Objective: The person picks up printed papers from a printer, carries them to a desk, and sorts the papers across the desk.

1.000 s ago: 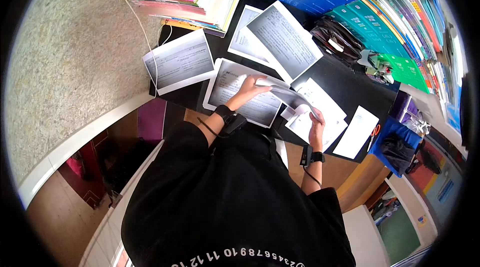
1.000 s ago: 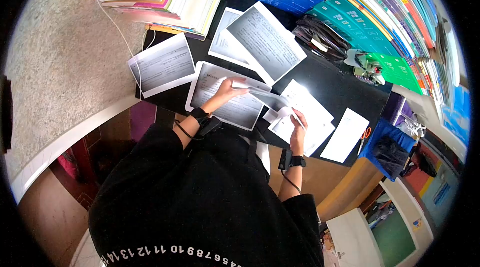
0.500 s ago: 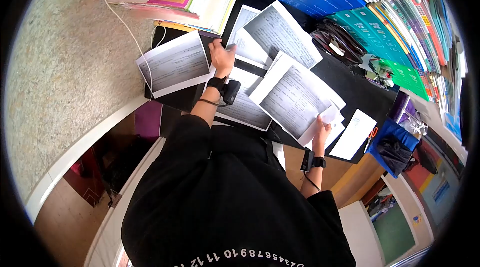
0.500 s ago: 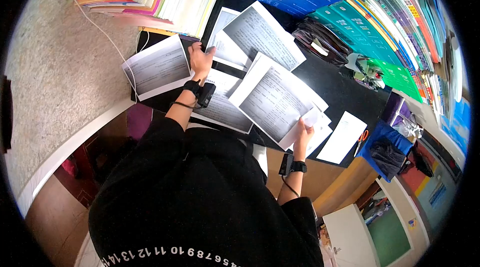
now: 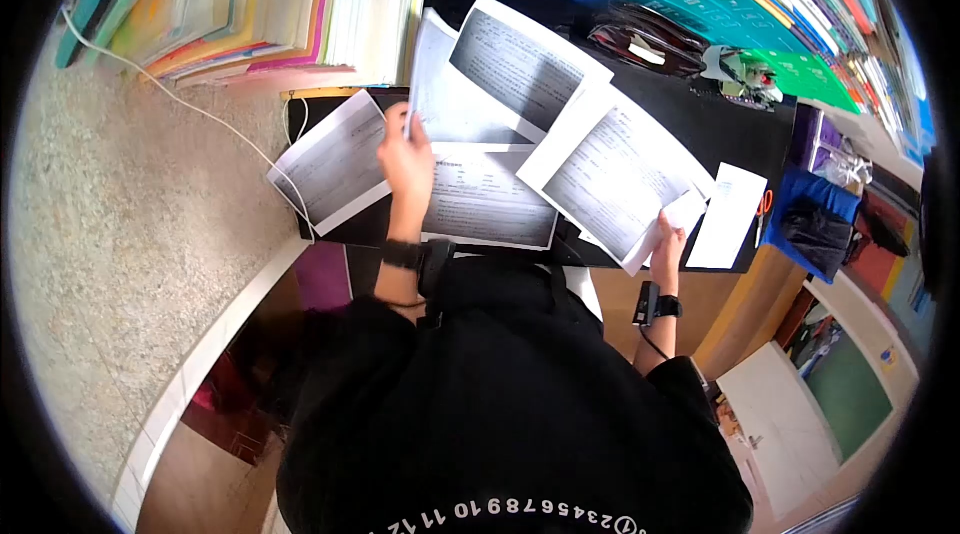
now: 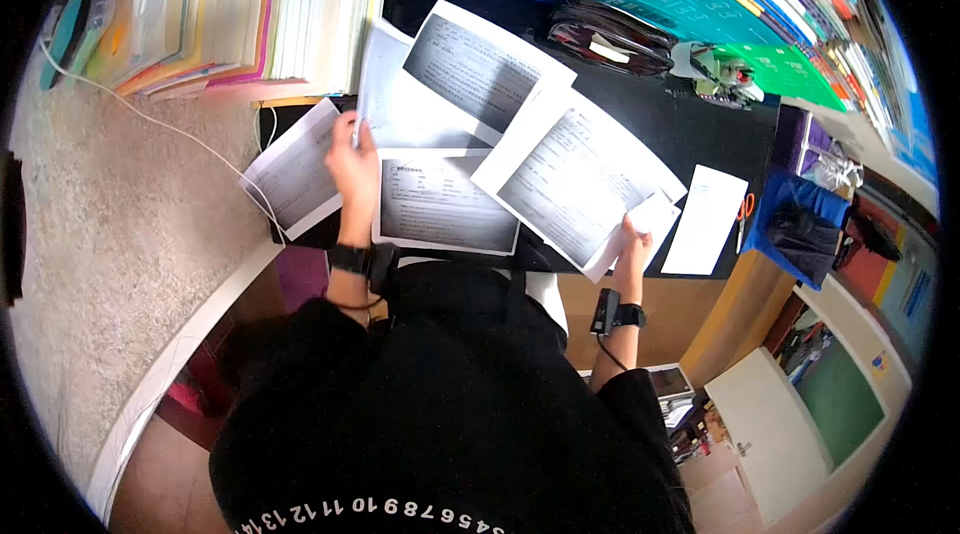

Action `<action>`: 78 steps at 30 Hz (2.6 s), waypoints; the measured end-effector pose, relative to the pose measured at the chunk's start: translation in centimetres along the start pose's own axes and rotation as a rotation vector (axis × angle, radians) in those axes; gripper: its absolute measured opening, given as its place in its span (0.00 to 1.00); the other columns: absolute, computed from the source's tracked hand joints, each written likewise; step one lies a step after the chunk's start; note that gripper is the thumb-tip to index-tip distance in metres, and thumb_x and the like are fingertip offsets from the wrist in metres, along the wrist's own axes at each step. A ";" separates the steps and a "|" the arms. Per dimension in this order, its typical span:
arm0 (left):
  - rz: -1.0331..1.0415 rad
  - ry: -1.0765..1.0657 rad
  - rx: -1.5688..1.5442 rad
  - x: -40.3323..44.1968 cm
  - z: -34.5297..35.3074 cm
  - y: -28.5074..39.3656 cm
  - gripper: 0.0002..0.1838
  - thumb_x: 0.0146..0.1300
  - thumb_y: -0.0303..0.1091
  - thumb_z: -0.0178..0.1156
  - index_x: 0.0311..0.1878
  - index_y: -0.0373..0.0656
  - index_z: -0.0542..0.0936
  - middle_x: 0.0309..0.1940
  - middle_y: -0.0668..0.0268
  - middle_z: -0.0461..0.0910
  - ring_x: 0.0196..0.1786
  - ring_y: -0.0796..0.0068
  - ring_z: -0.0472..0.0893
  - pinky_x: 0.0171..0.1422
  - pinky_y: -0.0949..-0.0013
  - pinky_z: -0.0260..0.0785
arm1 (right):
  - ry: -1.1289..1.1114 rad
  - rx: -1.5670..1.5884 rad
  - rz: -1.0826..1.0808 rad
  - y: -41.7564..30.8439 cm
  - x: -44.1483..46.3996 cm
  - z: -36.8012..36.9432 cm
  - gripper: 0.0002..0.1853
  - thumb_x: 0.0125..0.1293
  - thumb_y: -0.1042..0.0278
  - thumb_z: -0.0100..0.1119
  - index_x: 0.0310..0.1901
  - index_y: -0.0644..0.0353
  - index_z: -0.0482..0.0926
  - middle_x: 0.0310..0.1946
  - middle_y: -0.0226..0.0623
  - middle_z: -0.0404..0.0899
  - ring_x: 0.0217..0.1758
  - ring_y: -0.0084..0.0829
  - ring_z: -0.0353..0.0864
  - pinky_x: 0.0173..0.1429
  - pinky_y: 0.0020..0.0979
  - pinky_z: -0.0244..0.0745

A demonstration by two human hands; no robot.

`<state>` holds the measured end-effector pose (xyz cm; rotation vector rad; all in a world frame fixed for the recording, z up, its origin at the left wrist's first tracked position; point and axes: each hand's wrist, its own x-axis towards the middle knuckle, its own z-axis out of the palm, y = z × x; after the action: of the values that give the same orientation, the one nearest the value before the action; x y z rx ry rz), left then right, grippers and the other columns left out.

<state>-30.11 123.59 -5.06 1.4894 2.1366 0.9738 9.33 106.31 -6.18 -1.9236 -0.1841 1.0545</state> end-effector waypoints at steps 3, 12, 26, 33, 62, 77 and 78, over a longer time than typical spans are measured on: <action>-0.096 0.052 0.194 -0.3 -5.3 -1.2 0.08 0.60 0.29 0.54 0.42 0.40 0.77 0.28 0.49 0.79 0.31 0.47 0.78 0.34 0.57 0.70 | 0.053 0.096 0.042 2.1 1.0 -2.3 0.05 0.57 0.68 0.62 0.35 0.55 0.77 0.25 0.22 0.75 0.26 0.15 0.71 0.25 0.19 0.58; -0.149 -0.106 -0.149 -0.6 -14.9 -3.1 0.10 0.63 0.29 0.55 0.44 0.33 0.77 0.36 0.65 0.80 0.39 0.78 0.76 0.45 0.73 0.68 | -0.181 0.274 0.162 0.3 -1.4 -2.2 0.14 0.62 0.73 0.54 0.49 0.64 0.71 0.44 0.35 0.77 0.49 0.27 0.75 0.53 0.28 0.68; -0.513 -1.031 -0.569 -8.6 3.1 -9.0 0.10 0.64 0.31 0.51 0.46 0.37 0.74 0.39 0.69 0.76 0.45 0.82 0.72 0.48 0.77 0.63 | -0.320 0.106 0.361 8.3 -0.2 3.2 0.20 0.59 0.71 0.58 0.52 0.69 0.70 0.42 0.38 0.77 0.43 0.29 0.76 0.50 0.29 0.69; -0.284 -1.035 -0.109 -9.9 7.2 -9.4 0.21 0.63 0.41 0.53 0.55 0.36 0.69 0.45 0.58 0.77 0.51 0.69 0.74 0.54 0.69 0.64 | -0.323 -0.012 0.236 10.4 1.5 3.5 0.21 0.53 0.75 0.58 0.50 0.71 0.70 0.40 0.40 0.77 0.42 0.30 0.76 0.48 0.30 0.70; -0.199 -0.344 0.360 -15.7 -1.3 -15.4 0.19 0.45 0.36 0.69 0.35 0.41 0.70 0.36 0.57 0.71 0.44 0.53 0.72 0.45 0.55 0.66 | 0.067 0.105 0.281 10.1 -3.4 -10.6 0.16 0.55 0.73 0.60 0.46 0.68 0.74 0.41 0.40 0.76 0.42 0.35 0.77 0.47 0.36 0.72; -0.201 -0.203 0.102 -15.7 -0.6 -15.7 0.11 0.49 0.35 0.67 0.29 0.39 0.77 0.23 0.56 0.78 0.28 0.53 0.78 0.34 0.58 0.68 | 0.118 0.204 0.212 10.5 -6.9 -12.6 0.14 0.53 0.75 0.61 0.42 0.70 0.74 0.34 0.38 0.75 0.35 0.34 0.76 0.39 0.37 0.72; -0.186 -0.222 0.117 -15.6 -0.8 -15.4 0.11 0.50 0.37 0.66 0.28 0.39 0.77 0.22 0.56 0.78 0.28 0.52 0.78 0.33 0.57 0.68 | 0.095 0.200 0.209 10.3 -7.1 -12.5 0.14 0.53 0.75 0.61 0.42 0.70 0.74 0.34 0.38 0.75 0.34 0.34 0.76 0.39 0.37 0.72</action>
<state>-35.08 105.74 -16.84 1.3508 2.1532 0.5988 11.26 88.70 -7.04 -1.8335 0.1733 1.0708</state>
